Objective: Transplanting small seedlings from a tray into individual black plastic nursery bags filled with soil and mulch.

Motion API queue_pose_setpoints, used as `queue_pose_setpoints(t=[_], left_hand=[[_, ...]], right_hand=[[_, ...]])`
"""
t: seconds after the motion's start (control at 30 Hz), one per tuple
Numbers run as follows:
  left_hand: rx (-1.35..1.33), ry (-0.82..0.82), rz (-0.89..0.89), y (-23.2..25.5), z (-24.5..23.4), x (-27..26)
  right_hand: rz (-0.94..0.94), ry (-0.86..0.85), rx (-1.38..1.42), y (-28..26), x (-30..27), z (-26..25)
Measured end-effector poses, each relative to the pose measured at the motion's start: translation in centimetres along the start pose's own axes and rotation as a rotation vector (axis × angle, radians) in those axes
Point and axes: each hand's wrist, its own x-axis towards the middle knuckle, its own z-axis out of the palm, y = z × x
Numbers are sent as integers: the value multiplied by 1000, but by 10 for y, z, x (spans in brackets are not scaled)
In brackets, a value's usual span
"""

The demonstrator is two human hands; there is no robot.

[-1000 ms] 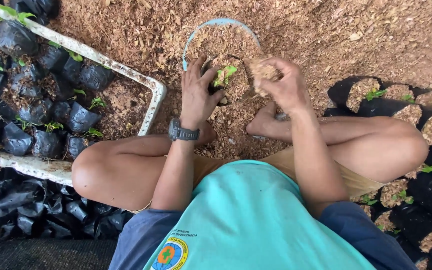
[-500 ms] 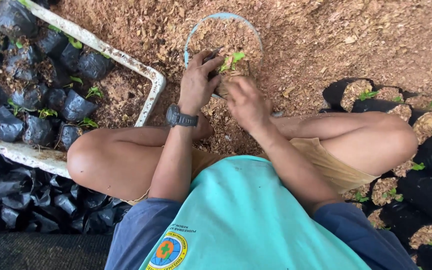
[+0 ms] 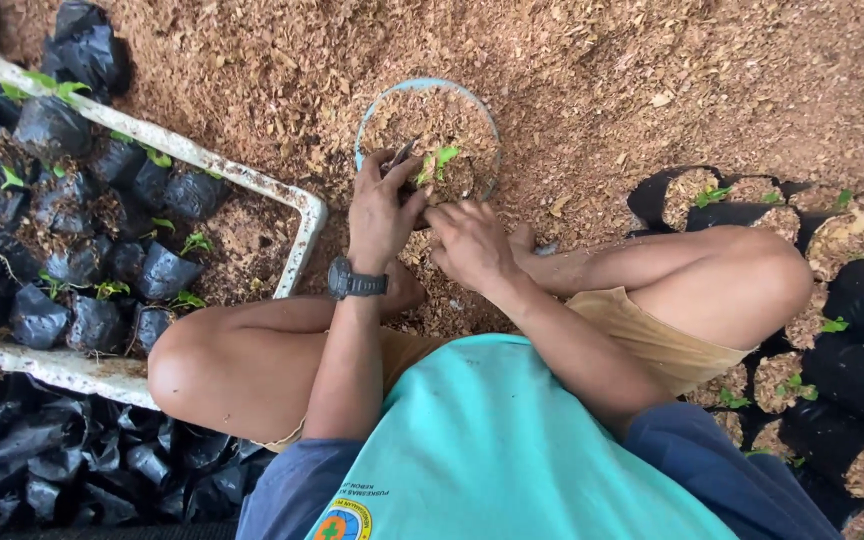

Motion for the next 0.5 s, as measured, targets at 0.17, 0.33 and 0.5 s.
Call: queue_pose_setpoints(t=[0.17, 0.33, 0.5], left_hand=[[22, -108, -24, 37, -28, -1], [135, -52, 9, 4, 6, -1], [173, -23, 69, 4, 8, -1]], right_hand=[[-2, 7, -75, 39, -5, 12], [-55, 272, 24, 57, 9, -6], [68, 55, 58, 40, 24, -34]])
